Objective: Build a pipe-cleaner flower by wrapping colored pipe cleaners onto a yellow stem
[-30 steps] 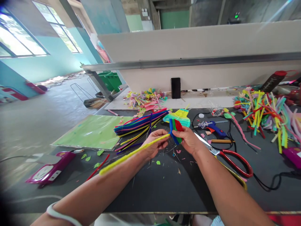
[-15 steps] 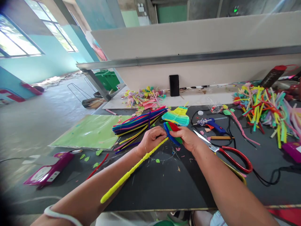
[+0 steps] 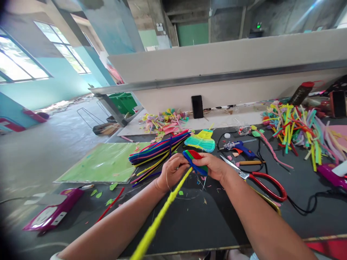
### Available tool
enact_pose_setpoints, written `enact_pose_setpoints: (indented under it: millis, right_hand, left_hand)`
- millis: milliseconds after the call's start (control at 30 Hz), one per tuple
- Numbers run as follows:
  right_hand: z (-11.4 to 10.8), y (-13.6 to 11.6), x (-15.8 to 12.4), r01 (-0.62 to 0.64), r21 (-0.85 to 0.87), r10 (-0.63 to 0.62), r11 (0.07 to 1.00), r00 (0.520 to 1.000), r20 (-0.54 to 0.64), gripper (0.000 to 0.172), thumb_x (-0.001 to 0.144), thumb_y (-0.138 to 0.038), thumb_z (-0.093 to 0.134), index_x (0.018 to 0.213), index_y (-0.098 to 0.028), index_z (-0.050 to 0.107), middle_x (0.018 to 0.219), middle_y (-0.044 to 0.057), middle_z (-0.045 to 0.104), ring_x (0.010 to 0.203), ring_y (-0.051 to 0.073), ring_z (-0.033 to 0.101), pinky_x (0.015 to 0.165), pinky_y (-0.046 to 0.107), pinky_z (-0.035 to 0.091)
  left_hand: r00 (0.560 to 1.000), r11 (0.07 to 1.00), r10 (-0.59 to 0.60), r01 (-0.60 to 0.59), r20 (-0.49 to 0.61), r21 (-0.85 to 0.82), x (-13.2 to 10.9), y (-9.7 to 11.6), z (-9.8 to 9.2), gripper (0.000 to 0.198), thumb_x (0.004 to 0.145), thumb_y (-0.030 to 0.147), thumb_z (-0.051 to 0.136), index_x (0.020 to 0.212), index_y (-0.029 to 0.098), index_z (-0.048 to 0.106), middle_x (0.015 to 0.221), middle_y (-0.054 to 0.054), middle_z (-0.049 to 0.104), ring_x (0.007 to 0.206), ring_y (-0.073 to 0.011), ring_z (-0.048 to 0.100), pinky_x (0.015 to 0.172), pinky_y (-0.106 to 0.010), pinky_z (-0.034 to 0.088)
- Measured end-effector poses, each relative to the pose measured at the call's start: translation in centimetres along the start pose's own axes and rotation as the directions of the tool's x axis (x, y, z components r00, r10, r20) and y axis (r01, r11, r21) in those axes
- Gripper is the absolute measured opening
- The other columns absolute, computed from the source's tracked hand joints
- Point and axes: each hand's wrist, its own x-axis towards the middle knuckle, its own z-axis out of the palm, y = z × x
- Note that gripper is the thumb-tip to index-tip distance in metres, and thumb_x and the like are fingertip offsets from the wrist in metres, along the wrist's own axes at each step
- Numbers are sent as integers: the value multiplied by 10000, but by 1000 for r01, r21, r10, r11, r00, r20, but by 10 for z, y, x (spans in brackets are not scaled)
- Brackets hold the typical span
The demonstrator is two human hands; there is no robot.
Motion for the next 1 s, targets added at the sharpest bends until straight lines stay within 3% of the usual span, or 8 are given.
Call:
enact_pose_setpoints:
  millis: [100, 233, 500, 633, 767, 867, 933, 1000]
  right_hand:
    - [0, -3, -5, 9, -37, -7, 999, 998, 65, 330, 682, -262, 772, 982, -179, 665, 810, 14, 678, 623, 109, 614, 545, 202, 470]
    - [3, -9, -12, 30, -83, -23, 996, 996, 82, 321, 756, -352, 707, 1026, -192, 640, 825, 24, 674, 611, 116, 609, 503, 206, 466]
    - [-2, -6, -8, -24, -257, 38, 966, 998, 51, 317, 777, -342, 654, 1047, -187, 594, 776, 31, 667, 572, 137, 622, 418, 200, 461]
    - [-4, -5, -6, -51, -216, 63, 975, 997, 47, 318, 748, -312, 680, 1030, -186, 601, 764, 13, 652, 565, 127, 608, 450, 215, 495]
    - [-1, -3, -7, -98, -181, 115, 979, 990, 83, 324, 774, -391, 669, 1026, -201, 596, 720, 8, 645, 562, 141, 609, 530, 291, 544]
    - [-3, -4, -6, -109, -212, 113, 971, 994, 7, 412, 806, -554, 584, 1033, -211, 585, 749, 45, 674, 632, 189, 652, 576, 347, 549]
    - [-7, -7, -5, -14, -231, -17, 973, 991, -131, 455, 798, -611, 556, 1006, -209, 605, 831, 67, 692, 731, 201, 667, 619, 334, 543]
    - [-12, -11, -5, 121, -248, -166, 961, 971, -172, 490, 805, -636, 522, 986, -197, 643, 943, 86, 697, 876, 206, 659, 721, 321, 529]
  left_hand:
    - [999, 999, -45, 45, -16, 2, -6, -5, 2, 55, 783, 271, 648, 796, 223, 673, 756, -58, 644, 741, -163, 576, 738, -283, 460]
    - [997, 997, -59, 56, 54, 43, -13, -7, 1, 127, 768, 261, 664, 889, 238, 694, 823, -71, 668, 742, -163, 600, 714, -269, 457]
    - [960, 967, 71, -133, 272, 218, -14, 2, -4, 298, 837, 223, 552, 1097, 256, 693, 728, -69, 665, 608, -133, 585, 612, -238, 431]
    - [979, 983, 9, -46, 203, 177, -14, 8, 0, 272, 821, 216, 568, 1049, 253, 712, 822, -80, 706, 698, -157, 636, 672, -255, 465]
    - [987, 987, -155, 156, 33, -26, -10, 16, 7, 146, 784, 231, 628, 876, 240, 742, 847, -63, 717, 789, -181, 650, 749, -277, 483]
    - [912, 900, -408, 395, -39, -184, -5, 16, 11, 98, 760, 270, 652, 738, 192, 707, 624, -14, 643, 543, -127, 577, 532, -223, 441]
    - [814, 779, -581, 556, -2, -290, -1, 11, 12, 130, 750, 298, 648, 723, 172, 660, 500, 35, 538, 367, -82, 452, 382, -201, 327]
    - [754, 701, -655, 627, 42, -340, 2, 6, 11, 157, 744, 316, 641, 703, 167, 610, 463, 58, 486, 310, -71, 408, 332, -193, 258]
